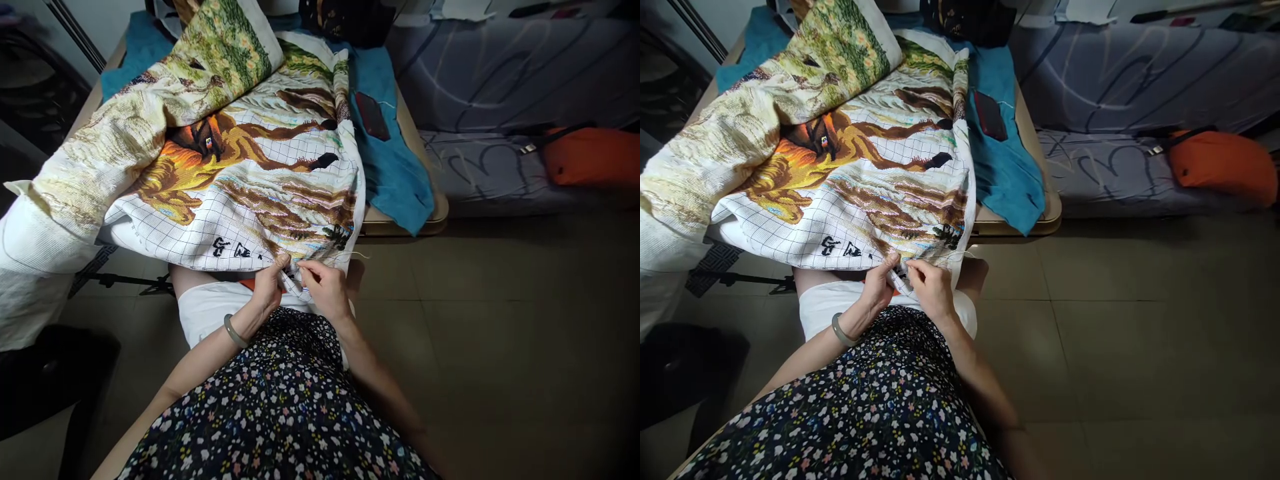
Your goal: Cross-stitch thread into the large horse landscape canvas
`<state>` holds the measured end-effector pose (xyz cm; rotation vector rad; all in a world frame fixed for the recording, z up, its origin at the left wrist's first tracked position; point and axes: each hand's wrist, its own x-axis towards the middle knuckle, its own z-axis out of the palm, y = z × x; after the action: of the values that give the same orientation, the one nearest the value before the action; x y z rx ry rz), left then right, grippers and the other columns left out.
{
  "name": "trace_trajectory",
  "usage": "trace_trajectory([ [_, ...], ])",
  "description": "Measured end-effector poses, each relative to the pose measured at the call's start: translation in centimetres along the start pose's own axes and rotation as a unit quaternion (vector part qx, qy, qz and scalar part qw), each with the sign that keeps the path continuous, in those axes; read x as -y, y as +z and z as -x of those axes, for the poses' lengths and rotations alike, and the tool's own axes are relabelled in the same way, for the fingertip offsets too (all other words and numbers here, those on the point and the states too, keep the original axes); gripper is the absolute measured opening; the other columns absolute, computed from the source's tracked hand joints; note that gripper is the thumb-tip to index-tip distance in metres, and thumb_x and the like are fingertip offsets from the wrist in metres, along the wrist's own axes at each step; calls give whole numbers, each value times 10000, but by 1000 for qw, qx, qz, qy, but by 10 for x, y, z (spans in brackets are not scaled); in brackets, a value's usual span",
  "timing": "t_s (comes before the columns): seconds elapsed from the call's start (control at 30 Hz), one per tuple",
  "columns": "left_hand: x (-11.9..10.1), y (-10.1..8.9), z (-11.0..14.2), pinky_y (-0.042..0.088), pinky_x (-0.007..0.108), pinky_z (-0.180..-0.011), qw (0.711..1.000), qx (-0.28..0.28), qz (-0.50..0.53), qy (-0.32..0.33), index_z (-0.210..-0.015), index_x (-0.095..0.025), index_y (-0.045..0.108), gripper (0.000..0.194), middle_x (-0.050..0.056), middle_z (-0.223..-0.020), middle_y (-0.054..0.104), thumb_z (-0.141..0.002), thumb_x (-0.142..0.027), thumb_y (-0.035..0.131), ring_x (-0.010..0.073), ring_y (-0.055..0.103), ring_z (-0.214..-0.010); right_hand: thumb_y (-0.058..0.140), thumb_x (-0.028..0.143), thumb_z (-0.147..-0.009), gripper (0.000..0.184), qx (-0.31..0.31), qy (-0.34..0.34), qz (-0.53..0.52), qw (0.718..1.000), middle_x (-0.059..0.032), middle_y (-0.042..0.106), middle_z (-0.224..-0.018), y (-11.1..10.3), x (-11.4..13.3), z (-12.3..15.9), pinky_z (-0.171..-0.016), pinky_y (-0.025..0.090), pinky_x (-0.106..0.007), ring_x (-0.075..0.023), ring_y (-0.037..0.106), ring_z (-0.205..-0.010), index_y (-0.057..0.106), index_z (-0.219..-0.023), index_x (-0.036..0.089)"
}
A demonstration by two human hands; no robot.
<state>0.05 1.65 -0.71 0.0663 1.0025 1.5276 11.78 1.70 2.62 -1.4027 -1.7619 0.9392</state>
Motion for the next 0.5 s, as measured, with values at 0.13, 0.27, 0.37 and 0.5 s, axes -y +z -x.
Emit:
trace_trajectory([
  [0.13,-1,1,1,460,312,-844,1000,-1,1,3,-777,-155,661,312,22,-766,675,-515,-210,821,164,622,-829,514,252,-814,236,-15,-16,38,999,-33,687,-657,3,-2,-2,-576,465,-246,-154,615,-597,725,-897,187],
  [0.27,-2,3,3,454,305,-826,1000,-11,3,0,-703,-153,639,269,5,-678,641,-513,-209,820,171,623,-828,506,239,-810,238,-18,-22,68,997,-32,700,-679,4,-1,-2,-583,465,-256,-153,609,-567,730,-883,201],
  [0.37,-3,4,3,448,305,-825,1000,-10,2,0,-696,-153,635,260,0,-666,632,-516,-199,816,169,619,-823,500,227,-809,238,-21,-27,96,995,-39,708,-695,4,2,-3,-603,462,-267,-161,617,-576,730,-867,205],
  [0.5,-2,3,2,444,293,-821,1000,-2,2,18,-727,-156,646,264,-1,-707,647,-523,-185,811,154,611,-814,499,212,-804,217,-29,-36,143,989,-33,694,-662,7,8,-3,-620,446,-274,-162,602,-559,711,-845,214],
])
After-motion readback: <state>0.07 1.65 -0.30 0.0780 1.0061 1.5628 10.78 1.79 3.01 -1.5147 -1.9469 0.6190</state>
